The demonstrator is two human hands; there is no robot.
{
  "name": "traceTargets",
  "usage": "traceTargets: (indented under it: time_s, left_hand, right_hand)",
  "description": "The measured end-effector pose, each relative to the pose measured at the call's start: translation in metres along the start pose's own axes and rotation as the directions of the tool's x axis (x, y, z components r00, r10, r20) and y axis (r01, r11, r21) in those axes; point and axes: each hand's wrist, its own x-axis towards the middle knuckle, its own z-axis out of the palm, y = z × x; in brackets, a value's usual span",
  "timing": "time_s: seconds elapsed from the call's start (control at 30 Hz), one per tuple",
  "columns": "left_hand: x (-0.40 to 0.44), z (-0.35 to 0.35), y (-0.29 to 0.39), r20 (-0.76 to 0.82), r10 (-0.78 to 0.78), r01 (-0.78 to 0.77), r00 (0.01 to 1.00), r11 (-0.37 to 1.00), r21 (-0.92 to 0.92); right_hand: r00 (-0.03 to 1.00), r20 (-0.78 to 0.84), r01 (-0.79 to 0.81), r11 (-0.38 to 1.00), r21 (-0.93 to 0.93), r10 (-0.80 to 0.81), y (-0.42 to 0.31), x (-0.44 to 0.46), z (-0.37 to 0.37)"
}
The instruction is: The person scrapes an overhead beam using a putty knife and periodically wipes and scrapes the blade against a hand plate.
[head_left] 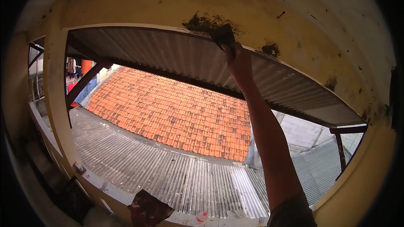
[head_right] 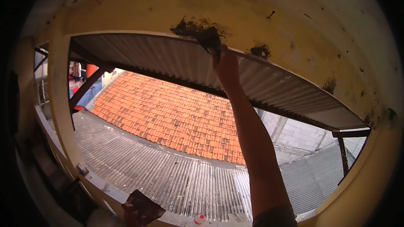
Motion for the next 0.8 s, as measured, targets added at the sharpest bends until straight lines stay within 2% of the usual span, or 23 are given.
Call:
traceTargets:
  time_s: [0.03, 0.07, 0.13, 0.27, 0.33, 0.43, 0.57, 0.63, 0.67, 0.73, 0.77, 0.8]
  left_hand:
    - [-0.002, 0.007, 0.008, -0.053, 0.130, -0.121, 0.990, 0.982, 0.146]
    - [-0.007, 0.011, 0.019, -0.053, 0.132, -0.123, 0.990, 0.981, 0.147]
    - [-0.020, 0.016, 0.046, -0.130, -0.029, 0.042, 0.991, 0.994, 0.098]
    - [-0.013, -0.022, 0.007, -0.098, 0.004, -0.003, 0.995, 1.000, 0.003]
    - [-0.019, -0.026, 0.018, -0.116, -0.098, 0.098, 0.988, 0.995, -0.005]
    - [-0.034, -0.025, 0.049, -0.116, -0.078, 0.082, 0.990, 0.996, 0.031]
    - [-0.023, -0.048, 0.005, -0.213, -0.001, -0.011, 0.977, 0.999, -0.052]
    - [-0.018, -0.057, -0.006, -0.157, -0.015, 0.007, 0.988, 0.999, -0.052]
    - [-0.016, -0.057, -0.007, -0.154, -0.015, 0.007, 0.988, 0.999, -0.053]
    - [-0.019, -0.051, -0.002, -0.101, -0.050, 0.039, 0.994, 0.994, -0.101]
    - [-0.020, -0.049, 0.003, -0.102, -0.051, 0.041, 0.993, 0.994, -0.102]
    - [-0.021, -0.046, 0.010, -0.087, -0.076, 0.068, 0.993, 0.993, -0.092]
  right_hand:
    - [0.998, -0.054, 0.023, 0.998, -0.061, -0.026, 0.003, 0.003, 0.002]
    - [0.998, -0.057, 0.022, 0.998, -0.060, -0.025, 0.005, 0.001, 0.005]
    - [0.988, -0.114, -0.122, 0.983, -0.141, 0.106, -0.002, -0.001, 0.009]
    - [0.972, -0.129, -0.215, 0.962, -0.167, 0.195, -0.011, -0.004, 0.005]
    - [0.952, -0.182, -0.274, 0.951, -0.145, 0.246, -0.007, 0.002, 0.002]
    - [0.920, -0.232, -0.368, 0.897, -0.246, 0.315, 0.002, 0.012, -0.029]
    - [0.921, -0.278, -0.358, 0.874, -0.328, 0.272, -0.006, 0.017, -0.047]
    - [0.923, -0.295, -0.284, 0.954, -0.092, 0.246, -0.025, 0.011, -0.049]
    - [0.923, -0.295, -0.283, 0.954, -0.094, 0.245, -0.032, 0.006, -0.045]
    - [0.975, -0.151, -0.188, 0.968, -0.169, 0.163, -0.046, -0.006, -0.034]
    - [0.975, -0.149, -0.187, 0.968, -0.168, 0.163, -0.046, -0.013, -0.027]
    - [0.988, -0.144, -0.074, 0.982, -0.175, 0.049, -0.045, -0.020, -0.018]
